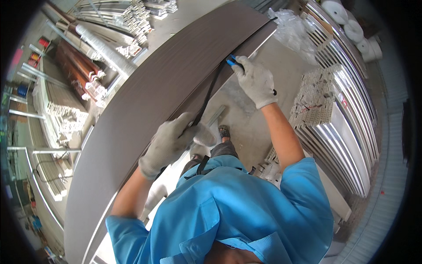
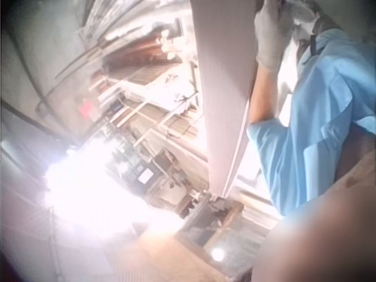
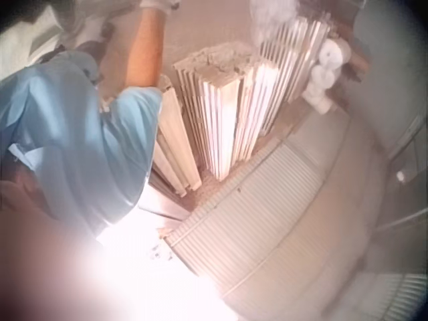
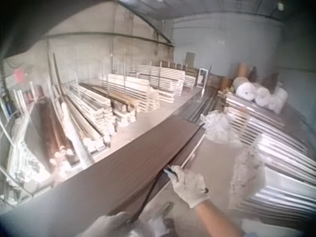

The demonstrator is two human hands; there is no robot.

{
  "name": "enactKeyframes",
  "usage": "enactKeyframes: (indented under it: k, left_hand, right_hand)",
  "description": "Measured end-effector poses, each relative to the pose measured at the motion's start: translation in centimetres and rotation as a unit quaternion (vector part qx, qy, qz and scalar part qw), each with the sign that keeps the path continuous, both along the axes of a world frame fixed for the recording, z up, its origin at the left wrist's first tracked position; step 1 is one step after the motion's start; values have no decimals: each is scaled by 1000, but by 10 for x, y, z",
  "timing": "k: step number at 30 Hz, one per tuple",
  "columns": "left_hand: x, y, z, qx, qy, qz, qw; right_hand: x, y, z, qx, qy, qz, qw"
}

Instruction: The person repeatedly picks up large flat panels, places them on a metal stand, and uses a blue utility knife to trim or score the edges. After trimming, the person stacks the panels on a nearby rack. The cycle repeats with multiple panels.

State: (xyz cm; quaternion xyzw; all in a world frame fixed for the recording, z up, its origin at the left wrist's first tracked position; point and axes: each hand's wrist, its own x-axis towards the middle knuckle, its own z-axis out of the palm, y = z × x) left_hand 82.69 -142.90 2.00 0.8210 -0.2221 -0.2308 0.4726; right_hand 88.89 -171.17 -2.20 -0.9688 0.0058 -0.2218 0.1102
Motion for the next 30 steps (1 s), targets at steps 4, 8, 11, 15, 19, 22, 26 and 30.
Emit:
enactKeyframes:
  k: [4, 8, 11, 15, 19, 22, 26, 30]
  left_hand:
    - [-86, 66, 1, -100, 114, 209, 966]
    - [-161, 125, -3, 0, 116, 320, 940]
    - [-195, 133, -5, 19, 8, 398, 917]
    - [-196, 132, -2, 173, -188, 387, 886]
    - [-174, 143, -2, 206, -254, 345, 880]
    - [-168, 150, -2, 186, -181, 363, 895]
    - [-158, 158, -3, 173, -179, 327, 912]
    - [-149, 174, -6, 156, -190, 285, 926]
  right_hand:
    - [3, -3, -2, -9, -14, 12, 1000]
    - [1, -3, 2, -6, 17, 11, 1000]
    - [1, -6, 4, -5, 40, 11, 999]
    - [5, -10, 0, 13, 22, 33, 999]
    - [6, -12, -2, 6, 9, 49, 999]
    - [5, -13, -2, 11, 16, 35, 999]
    - [6, -9, -6, 6, -12, 29, 999]
    - [6, 0, -8, -61, -18, -19, 998]
